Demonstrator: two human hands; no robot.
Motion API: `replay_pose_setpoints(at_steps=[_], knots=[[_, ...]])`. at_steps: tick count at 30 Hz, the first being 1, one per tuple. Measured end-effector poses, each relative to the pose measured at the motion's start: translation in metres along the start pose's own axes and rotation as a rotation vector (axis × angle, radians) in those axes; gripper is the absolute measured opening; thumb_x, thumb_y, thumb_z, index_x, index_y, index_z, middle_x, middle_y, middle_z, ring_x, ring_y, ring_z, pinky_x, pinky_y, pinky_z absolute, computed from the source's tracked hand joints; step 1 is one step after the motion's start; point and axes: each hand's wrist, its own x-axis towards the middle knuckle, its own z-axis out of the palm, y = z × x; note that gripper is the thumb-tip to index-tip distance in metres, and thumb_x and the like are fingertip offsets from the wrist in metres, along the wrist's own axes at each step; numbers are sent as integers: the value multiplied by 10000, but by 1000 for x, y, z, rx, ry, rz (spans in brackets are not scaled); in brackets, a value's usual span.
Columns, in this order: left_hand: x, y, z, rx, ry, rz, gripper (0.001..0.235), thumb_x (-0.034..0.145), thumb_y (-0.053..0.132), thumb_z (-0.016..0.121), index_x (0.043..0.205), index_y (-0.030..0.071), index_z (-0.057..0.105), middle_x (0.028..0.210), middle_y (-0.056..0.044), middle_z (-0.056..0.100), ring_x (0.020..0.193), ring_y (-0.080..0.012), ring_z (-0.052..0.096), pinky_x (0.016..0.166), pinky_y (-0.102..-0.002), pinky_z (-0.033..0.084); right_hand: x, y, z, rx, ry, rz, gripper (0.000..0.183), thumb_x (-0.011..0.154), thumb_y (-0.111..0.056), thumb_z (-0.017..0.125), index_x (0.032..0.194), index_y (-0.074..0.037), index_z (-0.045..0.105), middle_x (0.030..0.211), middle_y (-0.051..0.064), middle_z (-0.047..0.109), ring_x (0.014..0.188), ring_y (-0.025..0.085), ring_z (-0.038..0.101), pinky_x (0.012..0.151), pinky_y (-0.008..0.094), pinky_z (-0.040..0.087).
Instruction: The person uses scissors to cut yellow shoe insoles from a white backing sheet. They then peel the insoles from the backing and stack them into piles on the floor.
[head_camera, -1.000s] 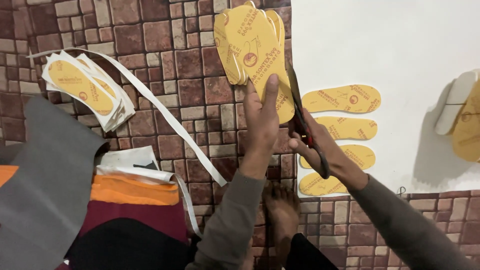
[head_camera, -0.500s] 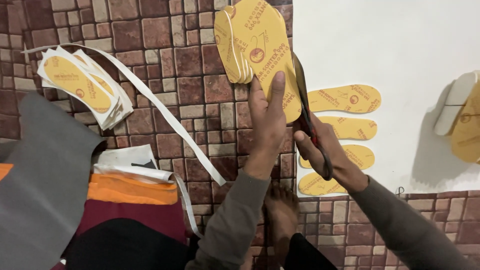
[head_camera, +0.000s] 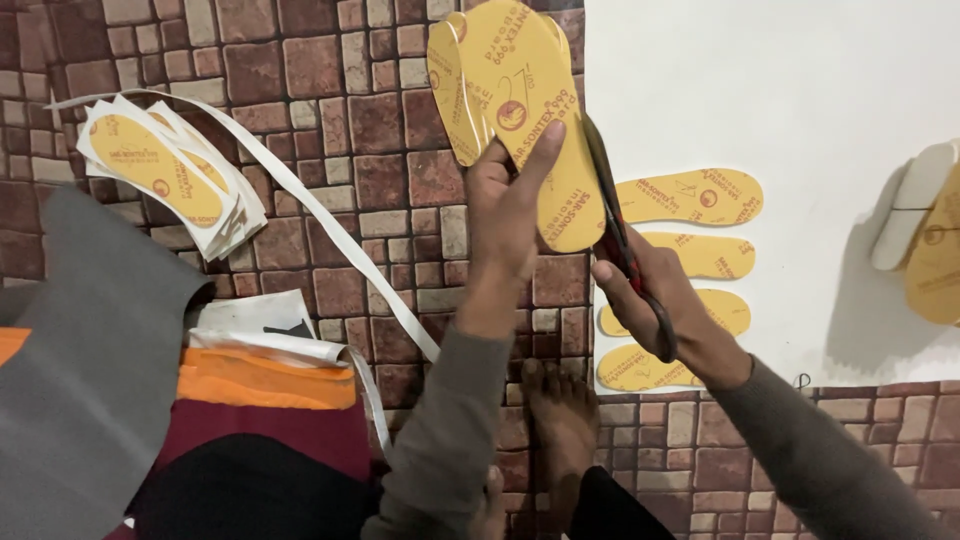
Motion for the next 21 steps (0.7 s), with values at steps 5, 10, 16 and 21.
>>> replay_pose_setpoints(at_steps=[5,10,16,21], knots=[[2,3,-3,-74,-75,41,267,850,219,876,976,47,716,889,-159,768,816,-227,777,711,-373,657,6,-20,-3,36,-29,32,430,997,-500,515,940,-77,566,544,104,546,472,216,582,521,354,485],[0,-2,-7,-135,-78,15,254,860,188,869,994,37,715,914,-152,763,838,-240,774,722,-386,664,9,-41,-5,69,-62,58,525,940,-563,551,1051,-50,561,629,107,556,569,225,603,568,389,514],[-1,-1,-14,-147,-115,5,231,871,162,863,1002,34,721,929,-166,766,852,-252,773,745,-400,665,7,-42,-4,-27,-84,38,691,839,-697,614,1091,-56,553,624,96,544,566,244,586,566,414,480],[-2,0,-14,-175,-149,-26,214,886,152,850,1015,40,723,942,-171,769,860,-256,775,736,-409,676,8,-40,1,22,-41,10,618,923,-687,468,994,-82,572,532,56,547,477,179,588,515,325,475]])
